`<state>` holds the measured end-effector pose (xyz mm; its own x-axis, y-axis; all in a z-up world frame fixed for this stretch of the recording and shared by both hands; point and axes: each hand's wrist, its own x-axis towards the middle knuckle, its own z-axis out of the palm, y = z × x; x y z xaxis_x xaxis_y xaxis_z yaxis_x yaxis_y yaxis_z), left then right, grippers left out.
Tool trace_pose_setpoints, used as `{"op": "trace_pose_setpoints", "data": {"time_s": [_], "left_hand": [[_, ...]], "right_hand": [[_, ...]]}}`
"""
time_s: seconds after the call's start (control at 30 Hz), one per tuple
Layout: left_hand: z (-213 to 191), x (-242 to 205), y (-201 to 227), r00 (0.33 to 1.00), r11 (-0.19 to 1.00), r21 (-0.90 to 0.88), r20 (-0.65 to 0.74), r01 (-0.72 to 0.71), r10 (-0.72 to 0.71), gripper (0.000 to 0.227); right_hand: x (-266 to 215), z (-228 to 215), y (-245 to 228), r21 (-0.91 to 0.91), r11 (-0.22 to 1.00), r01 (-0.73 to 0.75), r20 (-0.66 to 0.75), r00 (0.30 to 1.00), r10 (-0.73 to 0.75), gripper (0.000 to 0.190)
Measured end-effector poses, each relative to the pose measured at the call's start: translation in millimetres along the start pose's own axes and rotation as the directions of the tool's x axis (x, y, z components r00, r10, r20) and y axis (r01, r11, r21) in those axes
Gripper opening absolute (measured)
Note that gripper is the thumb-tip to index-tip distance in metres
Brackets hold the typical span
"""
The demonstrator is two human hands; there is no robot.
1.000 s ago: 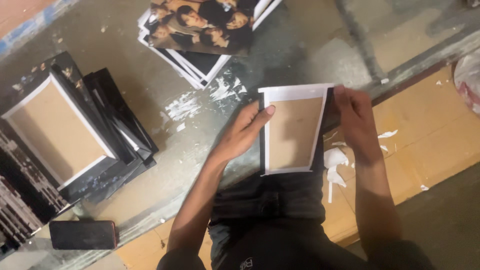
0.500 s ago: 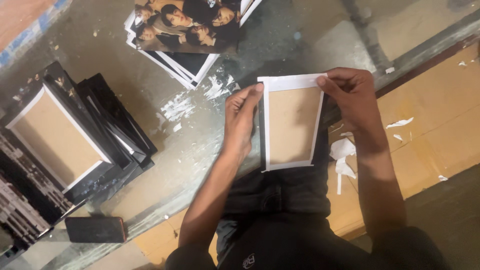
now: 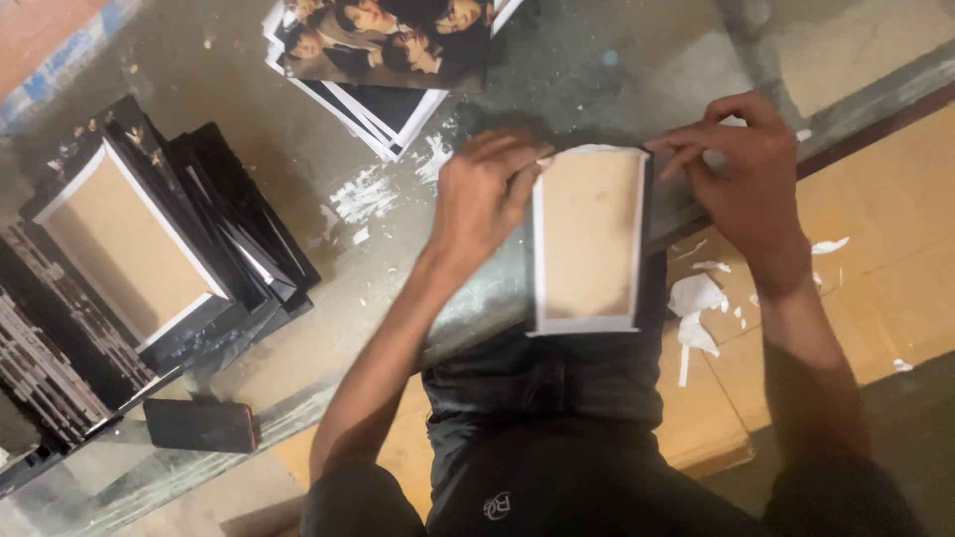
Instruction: The person assembles photo frames by hand, placing a backing board into a frame and pressing the edges to secure it. They handle multiple frames sequentially, picking up a new frame, inserting the board, and smoothing the edges before moving to the next one.
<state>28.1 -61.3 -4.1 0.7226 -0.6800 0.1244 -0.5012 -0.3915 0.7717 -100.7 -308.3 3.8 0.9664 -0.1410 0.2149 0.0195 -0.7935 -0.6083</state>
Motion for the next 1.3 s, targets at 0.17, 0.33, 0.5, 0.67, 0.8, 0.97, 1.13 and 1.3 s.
{"op": "trace_pose_setpoints", "data": {"time_s": [0.17,0.33,0.5,0.67,0.8,0.97,1.13,1.3], "left_hand": [[4.6,-1.8,-16.5,0.992,0.992,0.009,0.011,-0.126,0.126,0.016],[3.1,-4.9,-12.9,0.994,0.994,0.038,0.047,-0.103,0.101,0.021],[-4.3,-6.3,-6.2,0.955,0.987,-0.099,0.260,-0.123,0.145,0.074],[11.5,-22.8,-14.7,0.926,0.971,0.062,0.322,-0.229,0.198,0.072],[14.8,-24.6,-18.4,0.914,0.935,0.093,0.265,-0.342,0.308,0.063],[13.6,-21.2,-13.0,0.943,0.964,0.052,0.228,-0.261,0.243,0.043],[-11.6,12.4,7.7,0.834,0.929,-0.080,0.473,0.362,-0.285,0.036],[-6.1,52.0,16.3,0.960,0.928,-0.284,-0.207,-0.242,0.187,0.009]], "right_hand": [[-4.6,1.3,-0.9,0.184,0.983,-0.005,-0.080,0.997,0.021,0.030],[2.6,4.4,-14.0,0.129,0.988,0.083,0.179,0.978,-0.106,0.058],[-11.4,18.1,-19.4,0.110,0.993,0.051,0.187,0.980,-0.071,0.041],[-30.3,31.6,-14.5,0.046,0.998,0.042,0.093,0.995,-0.046,0.027],[-30.9,28.2,-19.8,0.098,0.992,-0.075,0.145,0.988,0.060,0.026],[-11.4,16.4,-34.1,0.092,0.974,0.207,0.237,0.945,-0.224,0.076],[-16.9,17.7,-45.6,0.030,0.982,0.186,0.283,0.941,-0.187,0.068],[-31.7,23.1,-52.0,0.036,0.996,0.076,0.230,0.970,-0.082,0.051]]}}
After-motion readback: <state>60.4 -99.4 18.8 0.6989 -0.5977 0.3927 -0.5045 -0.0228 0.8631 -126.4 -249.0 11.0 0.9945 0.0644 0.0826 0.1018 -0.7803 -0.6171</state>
